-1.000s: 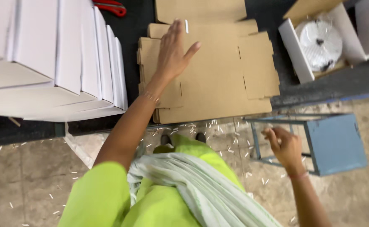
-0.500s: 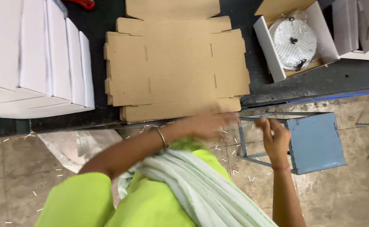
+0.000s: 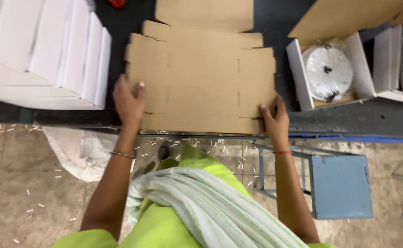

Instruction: The person folds and assembles white cardboard boxes, places bubble-wrapped round light fixtures into the boxes, closes the lids, and stacks the finished boxes on the workbench. They repeatedly take flat box blanks, form them, insert a wrapped fixture, and set completed boxes onto a growing stack.

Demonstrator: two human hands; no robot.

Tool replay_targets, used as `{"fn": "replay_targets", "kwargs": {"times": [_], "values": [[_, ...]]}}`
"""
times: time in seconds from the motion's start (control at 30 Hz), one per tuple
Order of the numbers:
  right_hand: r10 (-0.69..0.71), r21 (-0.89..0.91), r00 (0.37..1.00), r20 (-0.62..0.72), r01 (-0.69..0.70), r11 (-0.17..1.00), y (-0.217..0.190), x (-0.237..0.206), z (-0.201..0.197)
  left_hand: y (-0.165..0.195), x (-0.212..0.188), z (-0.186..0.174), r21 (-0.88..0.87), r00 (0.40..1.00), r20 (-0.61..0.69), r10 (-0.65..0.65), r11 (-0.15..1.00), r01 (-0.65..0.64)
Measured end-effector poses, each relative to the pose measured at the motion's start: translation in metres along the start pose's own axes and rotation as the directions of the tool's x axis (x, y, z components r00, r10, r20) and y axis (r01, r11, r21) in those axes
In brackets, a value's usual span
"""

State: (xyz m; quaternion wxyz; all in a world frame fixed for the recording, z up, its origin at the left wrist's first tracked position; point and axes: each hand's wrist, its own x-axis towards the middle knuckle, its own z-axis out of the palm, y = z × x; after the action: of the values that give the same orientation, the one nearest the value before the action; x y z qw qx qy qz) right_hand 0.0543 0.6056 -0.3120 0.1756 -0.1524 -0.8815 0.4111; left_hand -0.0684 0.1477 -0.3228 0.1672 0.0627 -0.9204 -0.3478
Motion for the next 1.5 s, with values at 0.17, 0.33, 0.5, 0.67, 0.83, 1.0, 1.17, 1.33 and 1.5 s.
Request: {"fn": "replay_targets", "kwargs": {"times": [0.17,0.33,0.5,0.67,0.83,1.0,1.17,1.33,1.5], "values": [[0.257,-0.024,0.965,0.06,-0.256,0.966,0.013,0.022,-0.022,0.02,-0.021,0.037,-0.067,0.998,-0.04,0.042,0.997,-0.045],[0.138,0.288,0.979,0.15,-0.177,0.941,-0.002,0.032,-0.033,0.041,-0.021,0.037,-0.096,0.999,-0.017,0.05,0.994,-0.052],[0.213,0.318,0.953,0.214,-0.274,0.908,-0.032,0.029,-0.041,0.049,-0.012,0.029,-0.077,0.999,0.009,0.042,0.996,-0.041],[0.097,0.483,0.97,0.221,-0.195,0.854,-0.055,0.038,-0.061,0.069,0.009,-0.012,-0.051,0.983,-0.013,0.182,0.982,-0.183],[0.361,0.741,0.903,0.234,-0.406,0.536,-0.033,0.034,-0.084,0.088,0.001,-0.059,-0.831,0.851,0.518,-0.091,0.181,0.525],[0.463,0.833,0.77,0.439,-0.541,0.111,0.011,0.024,-0.047,0.08,-0.039,-0.053,-0.752,0.763,0.645,-0.045,-0.213,0.623],[0.443,0.833,0.759,0.478,-0.551,0.045,0.028,0.011,-0.028,0.05,-0.064,-0.037,-0.706,0.782,0.622,0.028,-0.412,0.576],[0.475,0.821,0.758,0.447,-0.559,0.119,0.002,0.004,-0.028,0.062,-0.056,-0.032,-0.805,0.784,0.585,-0.208,-0.024,0.593],[0.311,0.561,0.911,0.272,-0.412,0.718,-0.063,0.001,-0.021,0.138,-0.062,-0.005,-0.417,0.934,0.353,-0.063,0.883,0.217]]}}
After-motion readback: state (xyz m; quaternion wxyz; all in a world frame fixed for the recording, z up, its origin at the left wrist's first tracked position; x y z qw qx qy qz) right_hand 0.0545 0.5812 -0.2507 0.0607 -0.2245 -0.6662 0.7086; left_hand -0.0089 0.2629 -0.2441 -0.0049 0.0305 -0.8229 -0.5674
